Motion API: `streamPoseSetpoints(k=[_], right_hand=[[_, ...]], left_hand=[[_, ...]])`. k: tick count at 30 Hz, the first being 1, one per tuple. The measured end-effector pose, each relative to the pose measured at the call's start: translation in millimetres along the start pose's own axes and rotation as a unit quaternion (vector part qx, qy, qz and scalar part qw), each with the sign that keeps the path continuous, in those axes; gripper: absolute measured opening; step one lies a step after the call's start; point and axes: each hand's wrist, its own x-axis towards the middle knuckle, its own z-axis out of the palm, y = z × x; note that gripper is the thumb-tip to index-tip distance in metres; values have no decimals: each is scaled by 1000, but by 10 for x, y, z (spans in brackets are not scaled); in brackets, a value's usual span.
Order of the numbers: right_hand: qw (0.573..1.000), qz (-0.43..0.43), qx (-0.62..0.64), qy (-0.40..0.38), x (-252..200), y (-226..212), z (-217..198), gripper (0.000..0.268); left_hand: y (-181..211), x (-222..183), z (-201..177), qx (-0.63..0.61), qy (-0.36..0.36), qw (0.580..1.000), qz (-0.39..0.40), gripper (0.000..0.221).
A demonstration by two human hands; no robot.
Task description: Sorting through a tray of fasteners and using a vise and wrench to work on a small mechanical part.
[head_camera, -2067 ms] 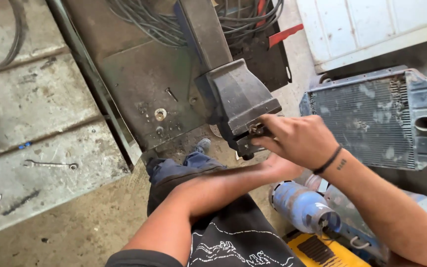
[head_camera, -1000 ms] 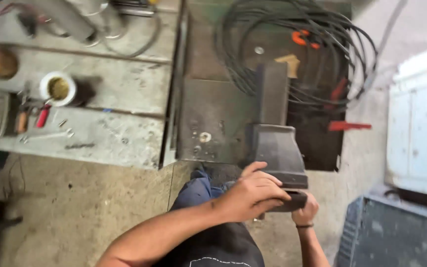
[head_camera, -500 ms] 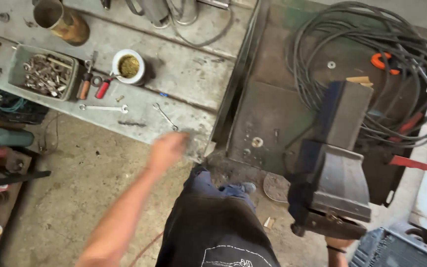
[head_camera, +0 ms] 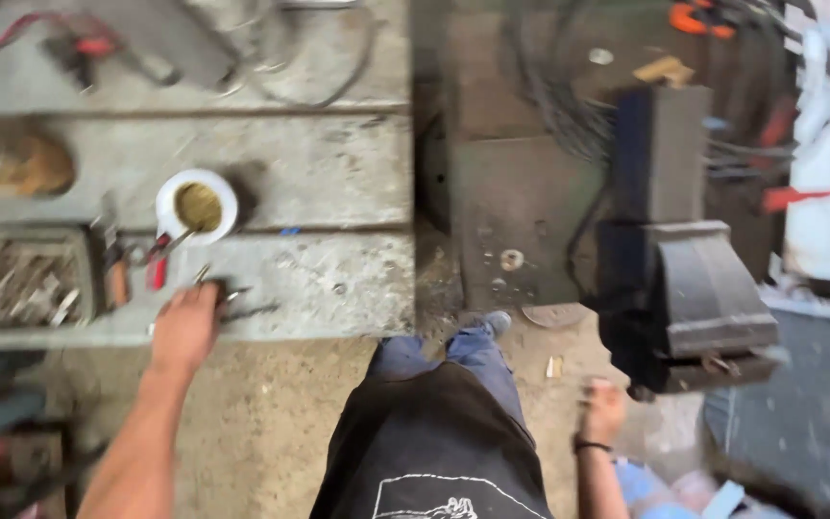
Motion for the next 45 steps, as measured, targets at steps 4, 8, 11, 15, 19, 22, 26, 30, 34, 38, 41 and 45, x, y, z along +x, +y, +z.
streamPoseSetpoints(k=[4,8,11,15,19,22,26,30,34,38,41,45], right_hand=[[970,137,30,-198,-1152,-1552,108,22],[899,-190,-72,-387,-1548,-2897,-45,32],[857,-175,16,-484,-1530,-3295,-332,57],[795,118,413,-429,-1400,-3576,-1013,74],[872,164,296,-352,-1000,-3698,-1641,54],[884,-101,231,-393,-456,-3550,-1887,40],[858,-252,-31,-447,129,-3792,-2145,31],[774,-299,-188,-526,518,-4183,-2107,24],[716,-372,-283,-519,780,-4511,-1977,21],[699,-500,-236,-454,785,-4668,-2002,25],[659,-609,-232,-376,838,-4586,-1972,25],[604,-692,-234,-319,950,-4601,-1927,25]], left_hand=[[956,-125,-569,-65,-14,996,58,24],[2508,-216,-1473,-424,-11,880,213,23],[3588,-366,-2288,-484,112,711,497,12],[4601,-624,-3047,-418,317,502,687,18],[5216,-710,-2886,-340,354,527,693,28],[5510,-630,-2847,-303,420,578,630,11],[5554,-339,-2583,-548,227,655,468,25],[5547,-247,-2555,-552,104,749,352,37],[5613,-273,-2542,-587,99,731,334,30],[5673,-322,-2500,-592,134,734,303,25],[5715,-369,-2445,-590,172,734,291,26],[5764,-391,-2374,-569,200,741,295,33]])
